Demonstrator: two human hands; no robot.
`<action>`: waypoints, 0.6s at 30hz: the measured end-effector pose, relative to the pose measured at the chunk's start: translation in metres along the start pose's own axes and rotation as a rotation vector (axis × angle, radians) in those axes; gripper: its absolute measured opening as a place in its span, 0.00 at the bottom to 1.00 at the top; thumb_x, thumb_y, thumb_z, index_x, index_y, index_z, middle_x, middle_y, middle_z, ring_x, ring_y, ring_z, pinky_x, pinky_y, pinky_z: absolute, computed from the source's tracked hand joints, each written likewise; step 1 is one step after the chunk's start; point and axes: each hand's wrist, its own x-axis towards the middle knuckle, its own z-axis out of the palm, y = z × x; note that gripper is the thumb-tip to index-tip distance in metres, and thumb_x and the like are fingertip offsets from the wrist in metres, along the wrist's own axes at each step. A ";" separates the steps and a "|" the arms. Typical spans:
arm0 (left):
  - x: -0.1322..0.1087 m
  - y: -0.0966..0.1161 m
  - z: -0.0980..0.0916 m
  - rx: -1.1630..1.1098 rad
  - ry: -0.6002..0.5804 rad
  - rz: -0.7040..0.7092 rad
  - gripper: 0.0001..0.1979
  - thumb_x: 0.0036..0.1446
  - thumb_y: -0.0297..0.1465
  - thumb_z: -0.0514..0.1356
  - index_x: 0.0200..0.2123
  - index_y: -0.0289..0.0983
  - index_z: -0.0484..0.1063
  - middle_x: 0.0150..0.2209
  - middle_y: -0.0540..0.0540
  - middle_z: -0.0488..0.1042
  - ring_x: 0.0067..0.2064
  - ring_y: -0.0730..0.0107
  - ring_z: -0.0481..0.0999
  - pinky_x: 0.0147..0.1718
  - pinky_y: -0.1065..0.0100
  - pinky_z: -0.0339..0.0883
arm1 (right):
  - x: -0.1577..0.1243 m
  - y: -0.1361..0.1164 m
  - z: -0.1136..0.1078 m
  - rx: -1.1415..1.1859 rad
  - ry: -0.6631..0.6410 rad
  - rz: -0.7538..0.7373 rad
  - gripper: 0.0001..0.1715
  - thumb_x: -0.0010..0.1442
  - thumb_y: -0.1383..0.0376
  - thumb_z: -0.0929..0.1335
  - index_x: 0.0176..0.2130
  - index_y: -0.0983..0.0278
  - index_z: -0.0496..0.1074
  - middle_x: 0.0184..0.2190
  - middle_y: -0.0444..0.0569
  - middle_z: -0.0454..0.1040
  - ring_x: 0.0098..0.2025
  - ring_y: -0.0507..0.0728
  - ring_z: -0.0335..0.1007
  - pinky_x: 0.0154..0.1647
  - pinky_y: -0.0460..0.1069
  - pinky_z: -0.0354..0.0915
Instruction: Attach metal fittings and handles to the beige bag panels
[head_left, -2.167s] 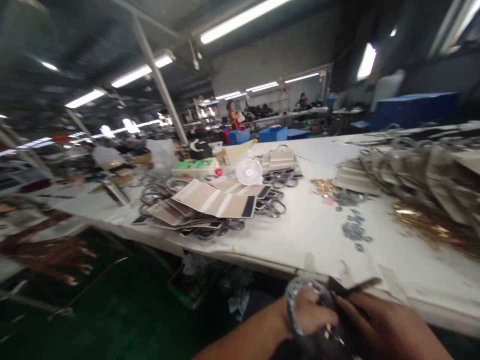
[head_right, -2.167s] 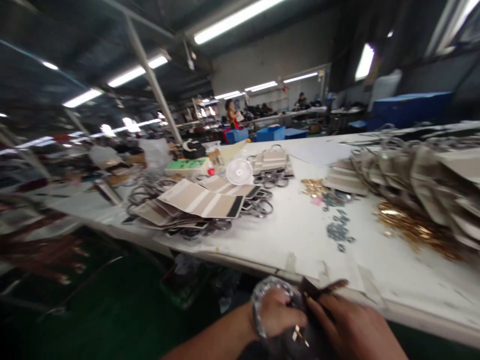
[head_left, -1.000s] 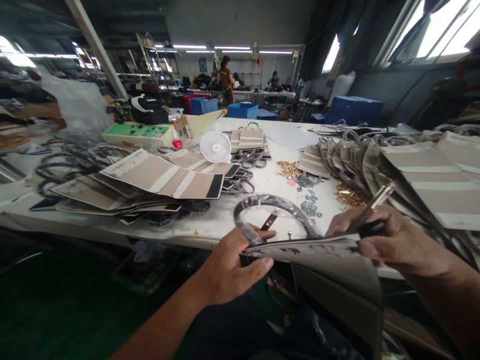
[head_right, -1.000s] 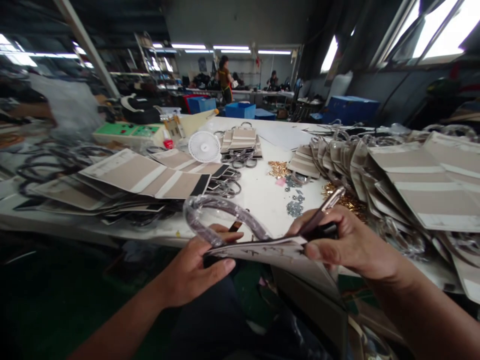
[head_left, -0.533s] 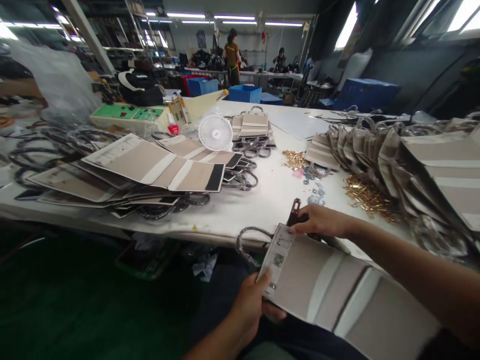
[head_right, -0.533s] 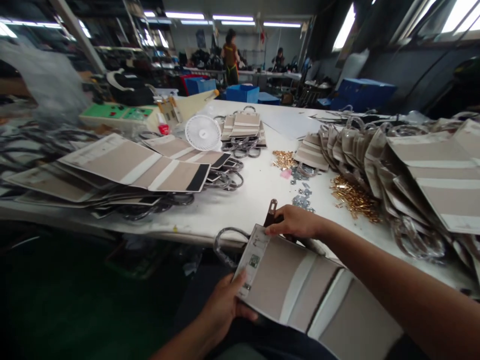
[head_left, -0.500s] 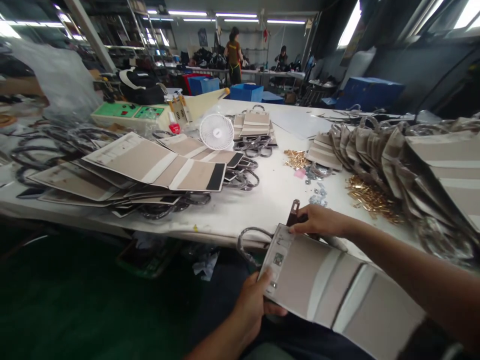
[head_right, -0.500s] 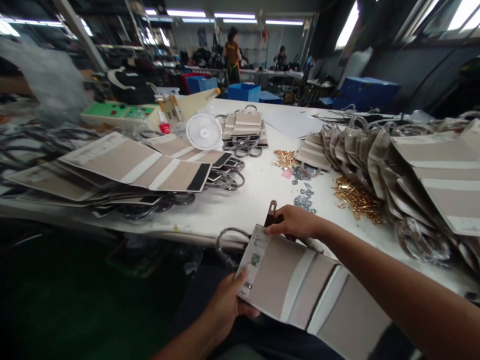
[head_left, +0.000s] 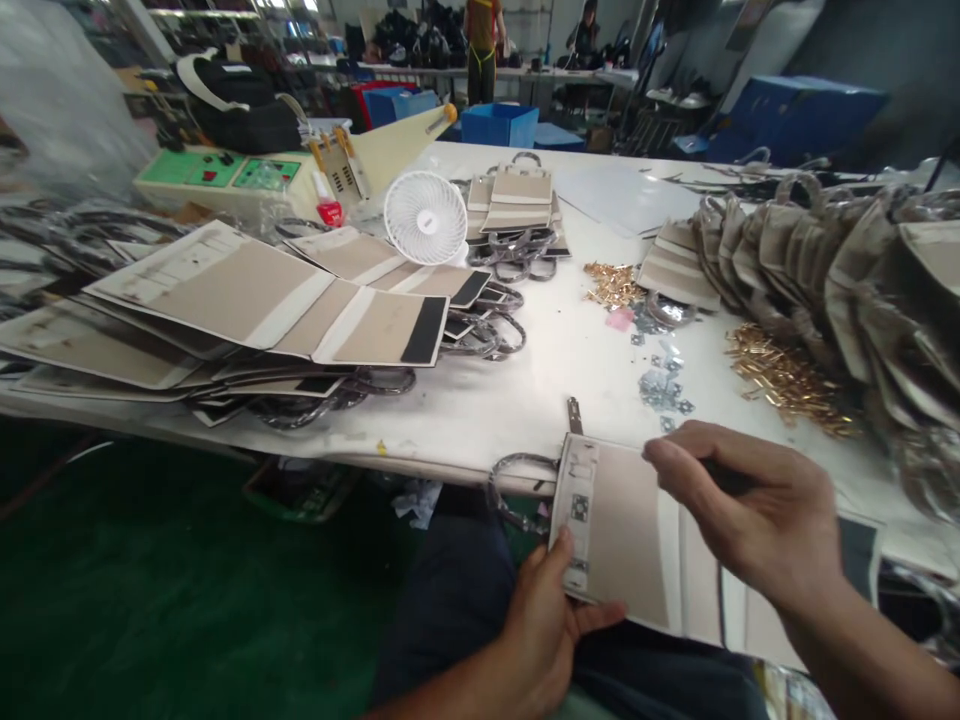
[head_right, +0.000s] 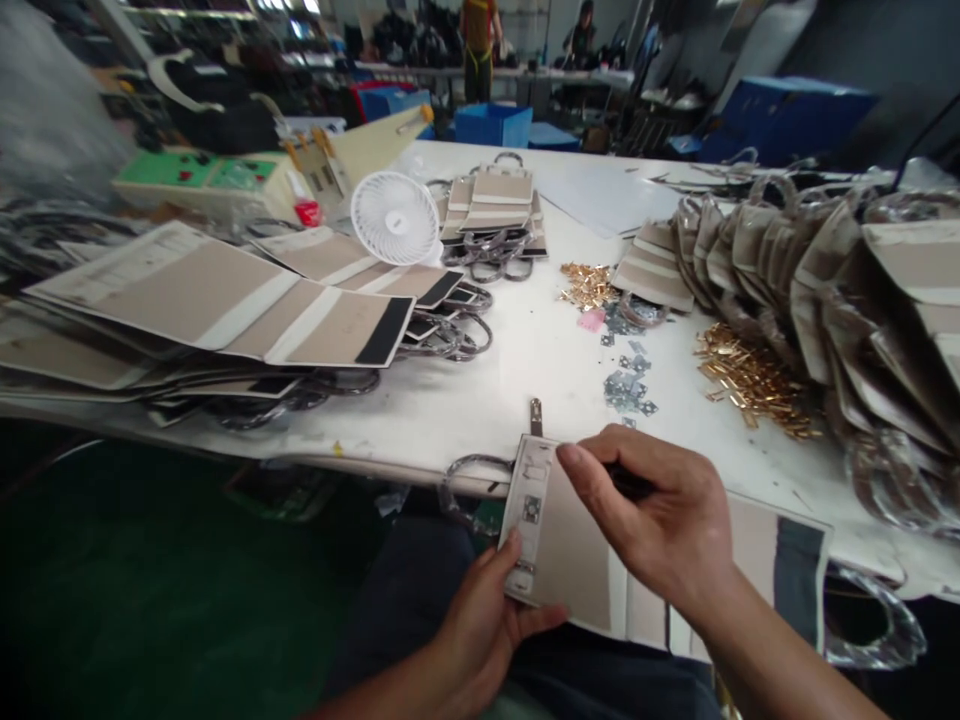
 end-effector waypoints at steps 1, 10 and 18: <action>0.000 -0.001 0.002 -0.010 0.011 0.005 0.19 0.73 0.40 0.57 0.57 0.31 0.73 0.50 0.34 0.81 0.44 0.55 0.84 0.32 0.62 0.84 | -0.006 -0.002 0.001 0.137 0.027 -0.005 0.18 0.65 0.58 0.75 0.25 0.61 0.76 0.22 0.46 0.73 0.23 0.54 0.67 0.24 0.49 0.63; 0.001 -0.001 0.014 -0.025 0.067 0.011 0.19 0.74 0.39 0.55 0.56 0.30 0.73 0.49 0.33 0.81 0.42 0.54 0.84 0.30 0.60 0.83 | -0.015 0.044 0.058 0.908 0.239 0.149 0.21 0.70 0.62 0.69 0.25 0.63 0.70 0.17 0.40 0.62 0.17 0.50 0.57 0.18 0.47 0.60; 0.004 -0.003 0.010 -0.033 0.058 0.000 0.21 0.70 0.42 0.60 0.56 0.32 0.74 0.49 0.33 0.81 0.44 0.52 0.84 0.30 0.60 0.83 | -0.017 0.044 0.045 0.860 0.294 0.098 0.20 0.65 0.60 0.71 0.23 0.62 0.69 0.15 0.40 0.62 0.15 0.51 0.57 0.17 0.48 0.60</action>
